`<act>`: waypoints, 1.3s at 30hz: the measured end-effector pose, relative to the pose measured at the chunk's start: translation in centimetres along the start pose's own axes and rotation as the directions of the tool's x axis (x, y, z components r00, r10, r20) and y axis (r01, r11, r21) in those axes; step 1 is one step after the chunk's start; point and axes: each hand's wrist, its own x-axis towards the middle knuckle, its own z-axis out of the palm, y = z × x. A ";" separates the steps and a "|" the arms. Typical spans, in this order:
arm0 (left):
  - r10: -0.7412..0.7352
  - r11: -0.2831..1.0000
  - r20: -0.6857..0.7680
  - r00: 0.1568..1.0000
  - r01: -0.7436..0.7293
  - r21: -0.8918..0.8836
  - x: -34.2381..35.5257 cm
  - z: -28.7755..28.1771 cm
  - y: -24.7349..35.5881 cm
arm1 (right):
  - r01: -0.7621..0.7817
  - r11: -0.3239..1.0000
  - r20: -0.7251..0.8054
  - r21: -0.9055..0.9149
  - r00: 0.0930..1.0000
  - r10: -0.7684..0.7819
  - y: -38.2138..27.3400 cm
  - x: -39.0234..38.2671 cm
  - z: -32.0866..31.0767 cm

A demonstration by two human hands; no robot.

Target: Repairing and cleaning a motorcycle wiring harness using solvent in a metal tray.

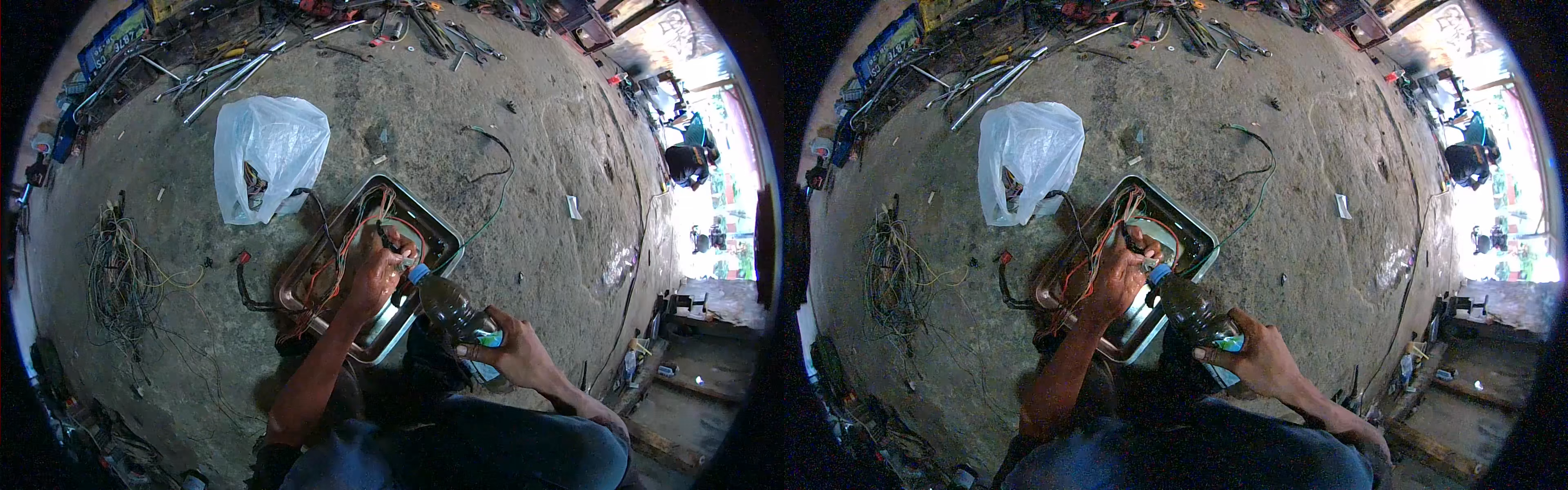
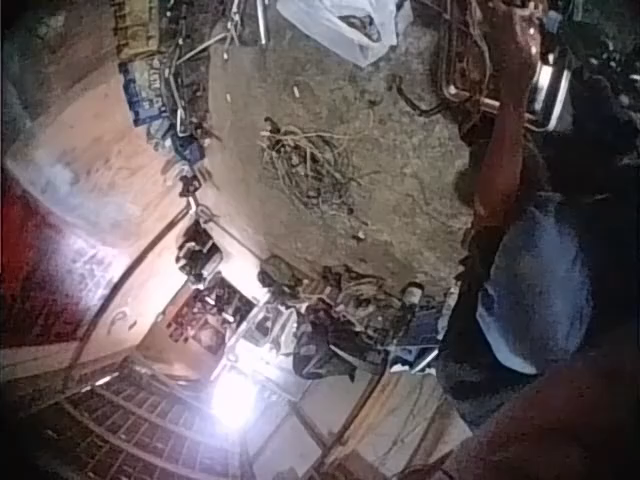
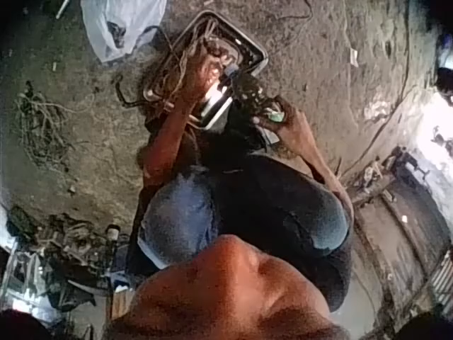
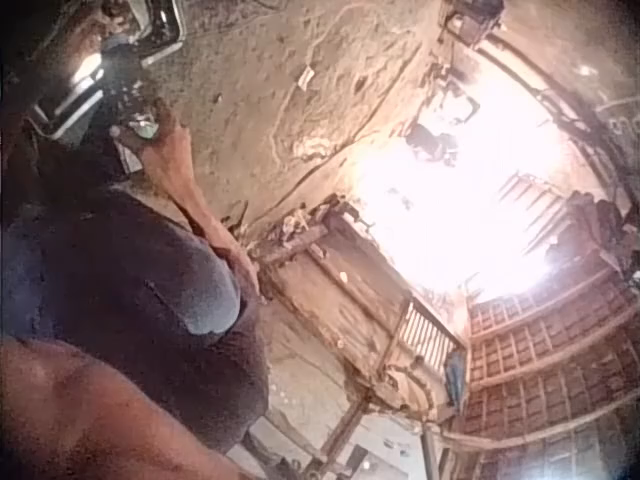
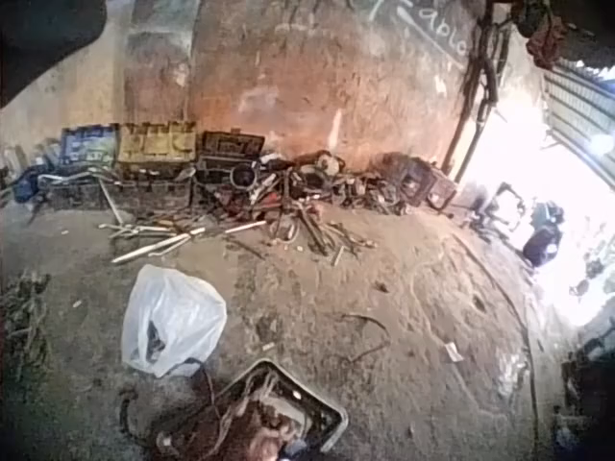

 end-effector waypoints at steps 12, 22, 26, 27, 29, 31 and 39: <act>-0.297 0.886 -0.125 0.947 0.225 -0.405 0.4 -0.1 0.1 | -0.013 0.999 -0.009 -0.040 1.000 0.012 0.1 0.3 -0.2; -0.221 0.878 -0.031 0.975 0.185 -0.441 0.4 -0.4 -0.1 | 0.019 0.999 -0.071 -0.049 0.997 -0.023 0.4 0.2 -0.9; -0.246 0.877 -0.093 0.965 0.181 -0.444 0.3 -0.2 0.0 | -0.003 0.999 -0.055 -0.032 0.998 0.002 -0.2 0.1 -1.3; -0.264 0.873 -0.099 0.959 0.194 -0.447 0.2 -0.1 0.1 | 0.006 0.999 -0.066 -0.045 0.998 -0.008 -0.3 0.2 -1.2; -0.263 0.849 -0.068 0.962 0.197 -0.490 0.1 0.0 0.3 | 0.008 0.998 -0.064 -0.056 0.998 -0.012 -0.3 0.4 -1.2; -0.262 0.837 -0.047 0.964 0.203 -0.508 0.1 0.0 0.5 | 0.017 0.999 -0.056 -0.047 0.998 -0.020 -0.3 0.5 -1.1; -0.331 0.790 -0.072 0.941 0.235 -0.566 0.4 0.1 0.2 | 0.002 0.995 -0.045 -0.100 0.999 -0.006 -0.4 0.8 -0.9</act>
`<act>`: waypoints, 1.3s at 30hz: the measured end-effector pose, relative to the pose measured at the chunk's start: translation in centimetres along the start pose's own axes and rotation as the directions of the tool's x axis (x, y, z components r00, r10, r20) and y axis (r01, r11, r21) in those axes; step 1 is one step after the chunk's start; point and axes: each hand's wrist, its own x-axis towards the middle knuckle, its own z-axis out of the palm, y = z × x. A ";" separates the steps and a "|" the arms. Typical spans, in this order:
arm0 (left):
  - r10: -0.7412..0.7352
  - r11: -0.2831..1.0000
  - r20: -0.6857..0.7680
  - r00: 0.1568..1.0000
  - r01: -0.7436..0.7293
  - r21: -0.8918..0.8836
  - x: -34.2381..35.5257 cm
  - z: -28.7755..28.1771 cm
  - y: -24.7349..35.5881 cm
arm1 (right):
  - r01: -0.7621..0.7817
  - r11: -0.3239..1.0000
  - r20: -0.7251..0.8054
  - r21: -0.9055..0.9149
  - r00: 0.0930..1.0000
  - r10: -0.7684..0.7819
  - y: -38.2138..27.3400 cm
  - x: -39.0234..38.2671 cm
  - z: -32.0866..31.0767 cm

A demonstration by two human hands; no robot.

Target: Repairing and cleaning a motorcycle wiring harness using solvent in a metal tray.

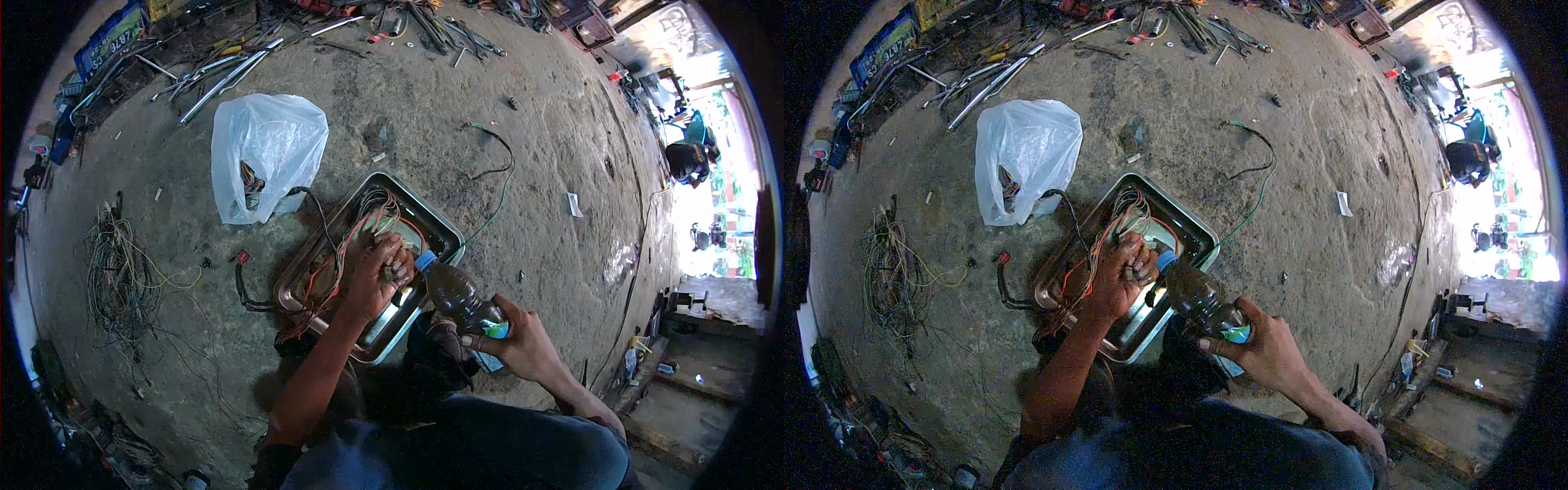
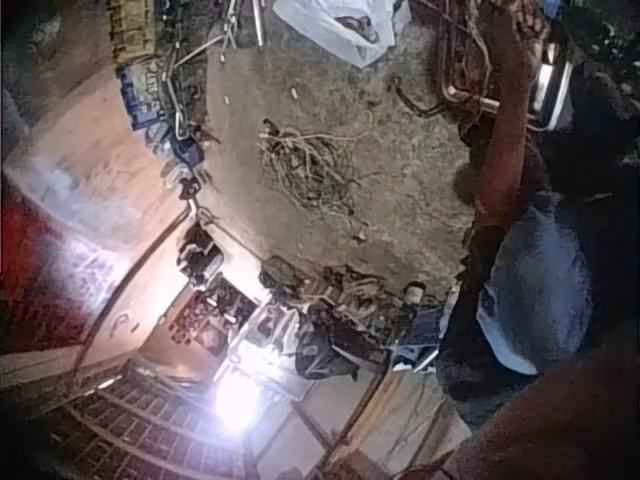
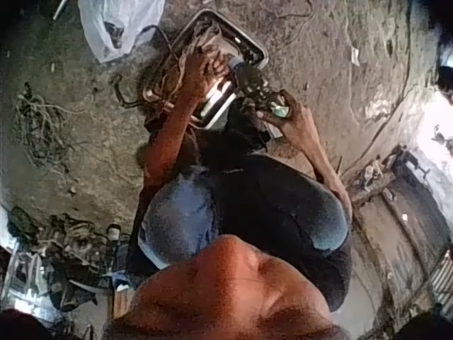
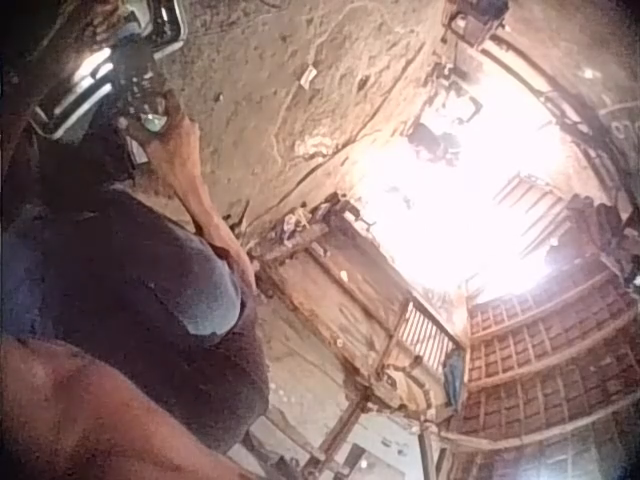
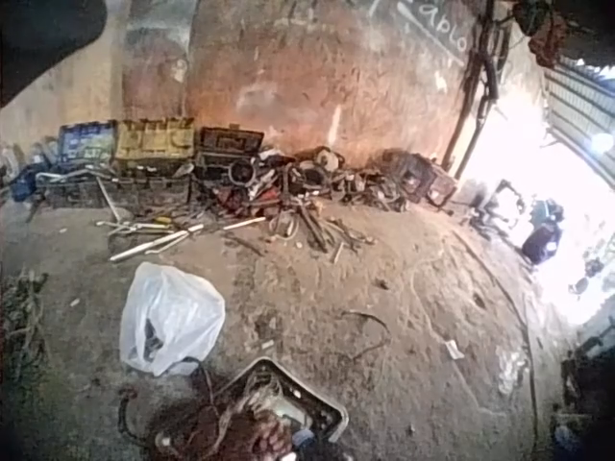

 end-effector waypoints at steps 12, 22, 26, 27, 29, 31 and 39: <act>-0.042 0.998 -0.080 0.996 0.038 -0.057 -0.4 0.6 -0.4 | 0.005 1.000 0.000 -0.001 1.000 -0.005 0.0 0.2 0.2; -0.083 0.994 -0.121 0.989 0.073 -0.086 -0.2 1.1 -0.4 | 0.007 0.999 -0.001 0.035 1.000 -0.007 0.1 0.1 0.5; 0.017 0.988 -0.146 0.989 0.006 0.156 -0.6 1.3 -1.0 | -0.039 0.999 0.008 0.009 0.999 0.039 -0.1 0.0 0.6; 0.023 0.964 -0.179 0.984 0.026 0.265 -0.6 1.2 -1.2 | -0.030 0.999 0.000 0.010 1.000 0.030 -0.1 0.0 0.6; 0.069 0.889 -0.156 0.985 0.010 0.458 -0.7 0.7 -1.6 | -0.035 0.999 -0.001 0.018 0.999 0.035 0.1 -0.1 0.8; 0.108 0.796 -0.120 0.987 -0.014 0.605 -0.5 -0.1 -1.9 | -0.013 1.000 -0.021 0.019 1.000 0.013 0.3 -0.2 1.0; 0.288 0.701 0.025 0.957 -0.229 0.675 -0.1 -2.9 -4.1 | -0.059 0.997 -0.040 -0.040 0.998 0.057 1.1 -0.3 2.1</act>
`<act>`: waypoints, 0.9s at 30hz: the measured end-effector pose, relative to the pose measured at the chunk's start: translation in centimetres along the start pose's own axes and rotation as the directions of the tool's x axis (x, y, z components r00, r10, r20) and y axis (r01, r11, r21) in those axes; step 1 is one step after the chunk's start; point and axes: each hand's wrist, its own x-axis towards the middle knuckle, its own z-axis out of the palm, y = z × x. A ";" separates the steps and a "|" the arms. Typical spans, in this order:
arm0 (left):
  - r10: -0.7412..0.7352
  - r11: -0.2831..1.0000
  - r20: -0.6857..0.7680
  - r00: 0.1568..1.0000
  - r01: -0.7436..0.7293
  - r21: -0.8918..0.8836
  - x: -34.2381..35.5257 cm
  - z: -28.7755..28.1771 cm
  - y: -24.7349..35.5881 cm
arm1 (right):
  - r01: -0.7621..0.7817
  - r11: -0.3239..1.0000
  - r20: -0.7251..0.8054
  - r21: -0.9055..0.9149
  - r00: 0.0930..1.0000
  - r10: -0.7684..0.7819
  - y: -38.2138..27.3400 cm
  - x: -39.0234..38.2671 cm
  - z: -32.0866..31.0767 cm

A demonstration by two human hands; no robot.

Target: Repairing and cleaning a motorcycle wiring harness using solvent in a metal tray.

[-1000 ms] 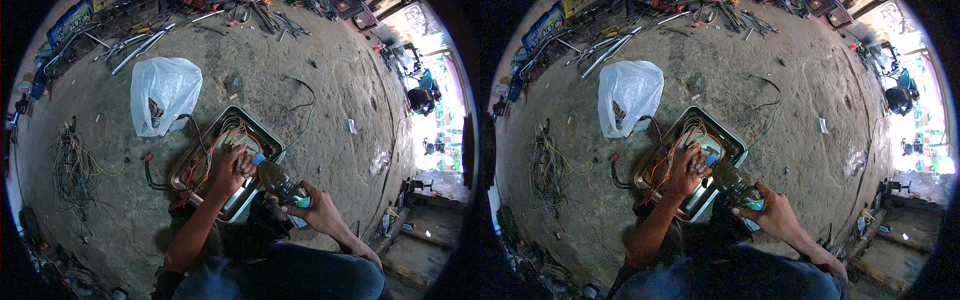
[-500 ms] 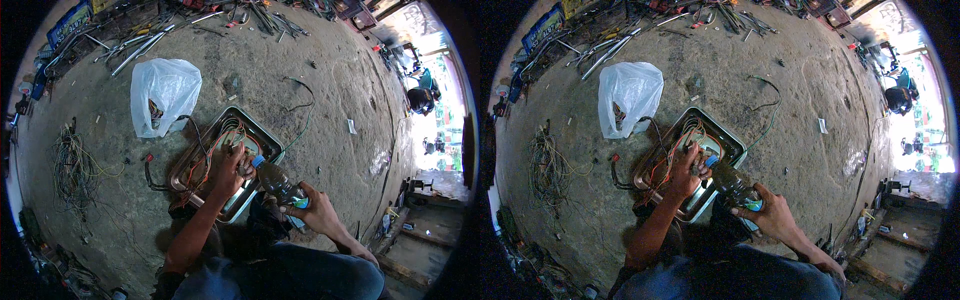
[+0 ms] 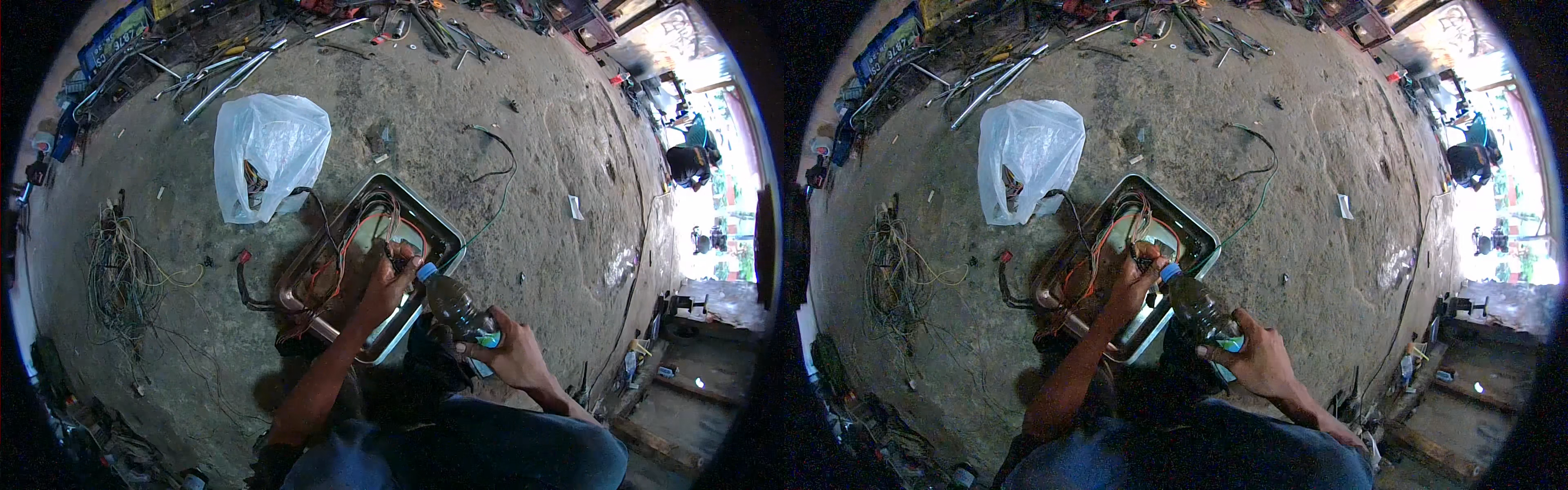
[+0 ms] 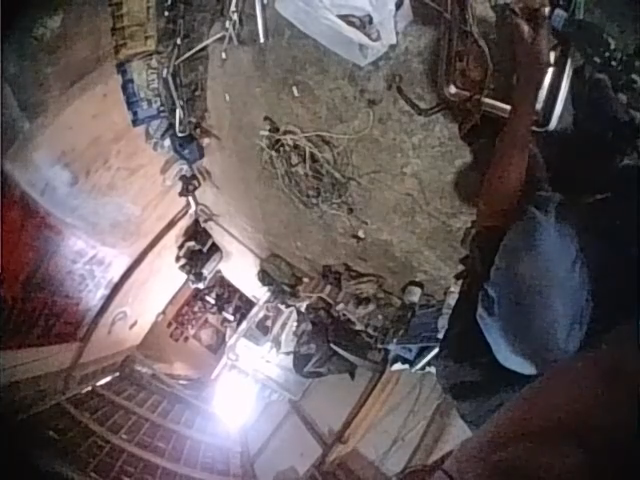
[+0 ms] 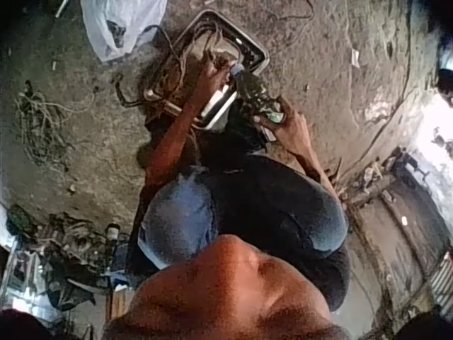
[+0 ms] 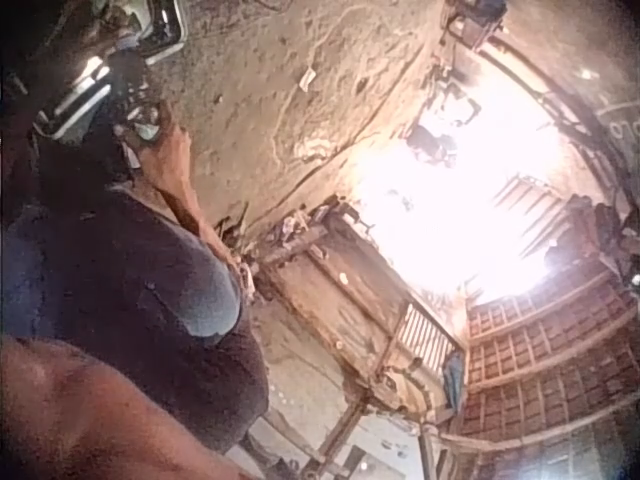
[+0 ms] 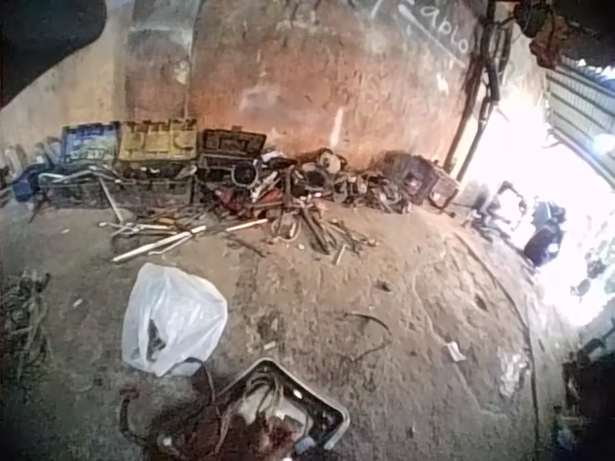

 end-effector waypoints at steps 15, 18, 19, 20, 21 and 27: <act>-0.263 0.951 -0.047 0.964 0.251 -0.179 -0.8 -0.5 -0.3 | 0.006 0.998 0.054 0.057 0.998 -0.009 -0.4 0.0 0.6; -0.290 0.957 -0.141 0.947 0.290 -0.023 -1.3 0.1 -0.5 | 0.032 0.998 0.034 0.054 0.999 -0.034 -0.1 0.2 0.9; -0.289 0.957 -0.166 0.943 0.289 -0.026 -1.6 0.4 -0.7 | 0.031 0.998 0.033 0.051 0.999 -0.033 0.0 0.2 1.0; -0.286 0.958 -0.197 0.938 0.283 -0.043 -1.7 0.7 -0.8 | 0.031 0.998 0.033 0.048 0.999 -0.032 0.1 0.3 1.1; -0.238 0.970 -0.199 0.951 0.222 -0.096 -1.8 1.1 -0.9 | -0.005 0.999 0.044 0.035 0.999 0.003 0.3 0.3 1.1; -0.150 0.987 -0.230 0.961 0.132 -0.092 -2.1 1.5 -0.8 | -0.034 0.999 -0.001 -0.031 0.999 0.034 1.0 0.5 1.4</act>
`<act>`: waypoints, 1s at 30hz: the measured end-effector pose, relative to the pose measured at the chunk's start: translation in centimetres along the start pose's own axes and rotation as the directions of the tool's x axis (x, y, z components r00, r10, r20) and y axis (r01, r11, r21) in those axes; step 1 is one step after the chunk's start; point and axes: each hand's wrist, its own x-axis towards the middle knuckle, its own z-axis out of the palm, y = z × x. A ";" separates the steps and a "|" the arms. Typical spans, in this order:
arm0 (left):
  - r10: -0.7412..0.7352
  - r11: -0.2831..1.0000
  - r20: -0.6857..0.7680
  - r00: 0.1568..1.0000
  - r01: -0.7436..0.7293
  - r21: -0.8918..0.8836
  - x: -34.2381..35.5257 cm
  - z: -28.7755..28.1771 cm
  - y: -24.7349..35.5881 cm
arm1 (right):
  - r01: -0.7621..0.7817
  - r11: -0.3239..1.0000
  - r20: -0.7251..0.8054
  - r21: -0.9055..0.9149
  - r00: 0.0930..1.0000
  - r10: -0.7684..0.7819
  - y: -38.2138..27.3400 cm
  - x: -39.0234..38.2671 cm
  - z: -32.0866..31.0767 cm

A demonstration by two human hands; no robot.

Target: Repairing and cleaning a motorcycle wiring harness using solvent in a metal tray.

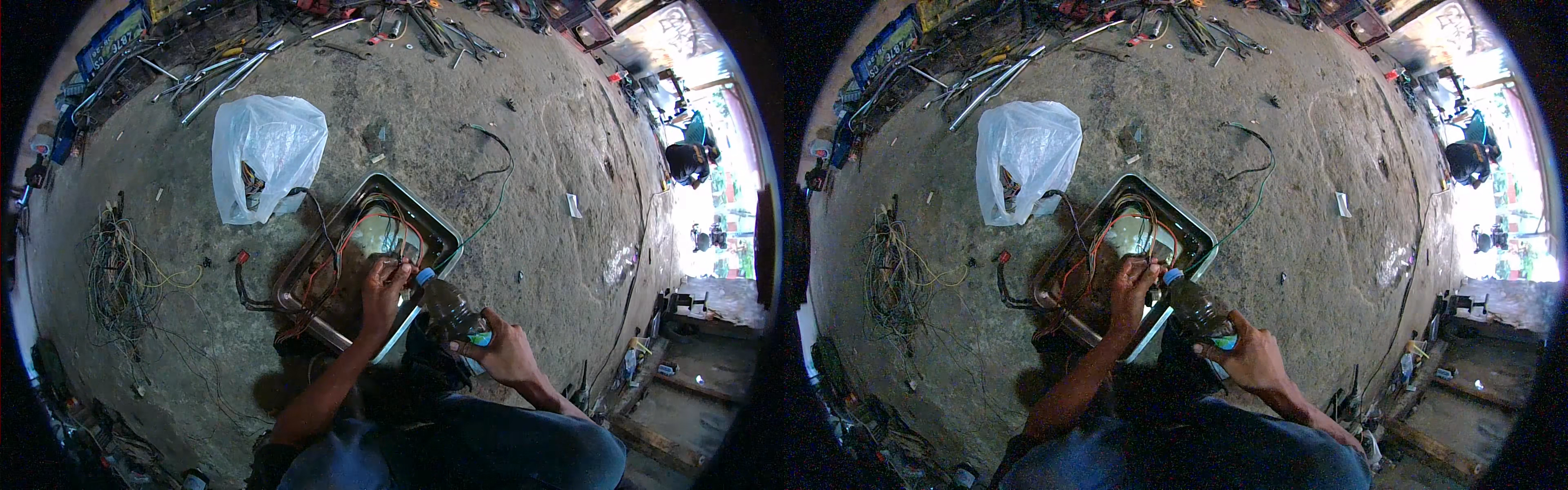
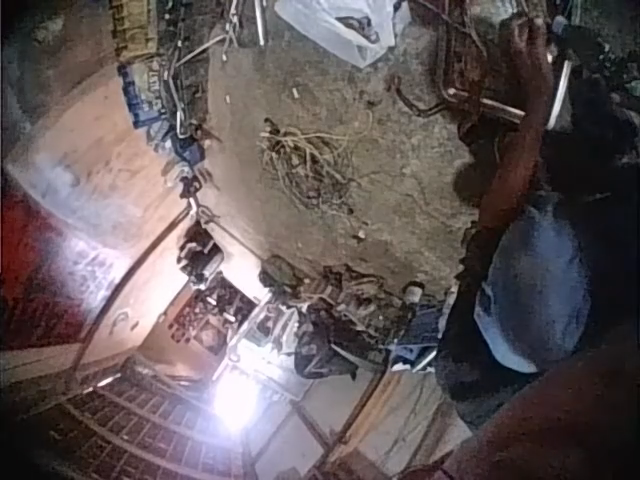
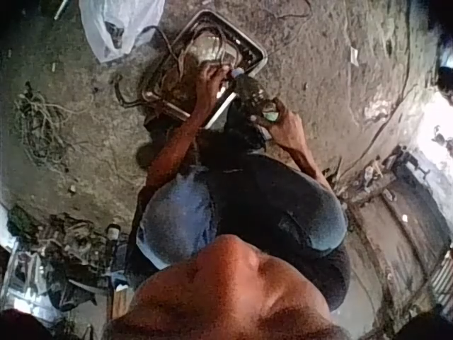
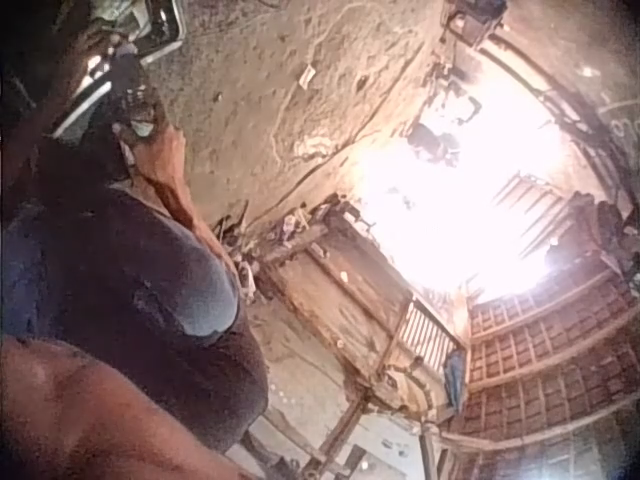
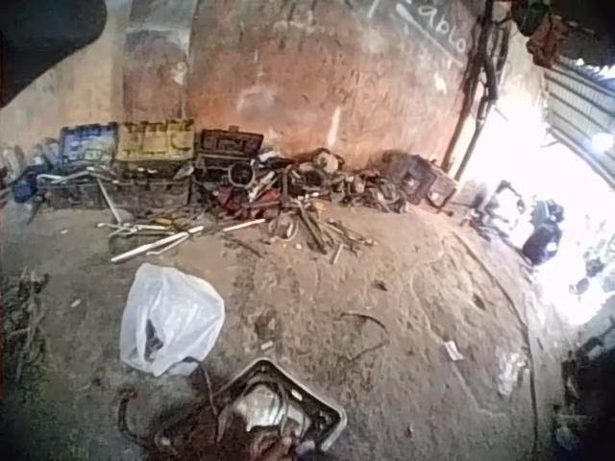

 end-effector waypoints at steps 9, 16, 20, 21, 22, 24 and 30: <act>-0.010 0.999 0.084 0.996 0.007 0.039 0.9 -1.2 0.0 | 0.034 0.998 0.023 0.053 0.999 -0.035 0.2 0.4 0.7; -0.054 0.964 0.187 0.981 0.101 -0.247 1.2 -1.6 0.4 | -0.030 0.999 0.045 0.037 0.999 0.028 -0.2 0.6 0.4; -0.033 0.964 0.207 0.978 0.085 -0.250 1.8 -1.7 0.6 | 0.022 0.998 -0.012 0.051 1.000 -0.022 0.1 0.6 0.7; -0.019 0.967 0.216 0.976 0.073 -0.244 1.7 -1.8 0.6 | 0.026 0.998 -0.017 0.056 1.000 -0.025 0.2 0.7 0.7; -0.013 0.972 0.221 0.975 0.064 -0.227 1.6 -2.0 0.7 | 0.029 0.998 -0.022 0.062 0.999 -0.028 0.2 0.7 0.7; 0.067 0.985 0.212 0.975 -0.031 -0.169 1.4 -2.1 0.7 | 0.022 0.999 -0.034 0.044 0.999 -0.020 0.3 0.7 0.6; -0.038 0.974 0.205 0.978 0.082 -0.212 1.6 -3.4 0.6 | 0.062 0.998 -0.029 0.020 0.998 -0.061 -0.4 0.3 -0.3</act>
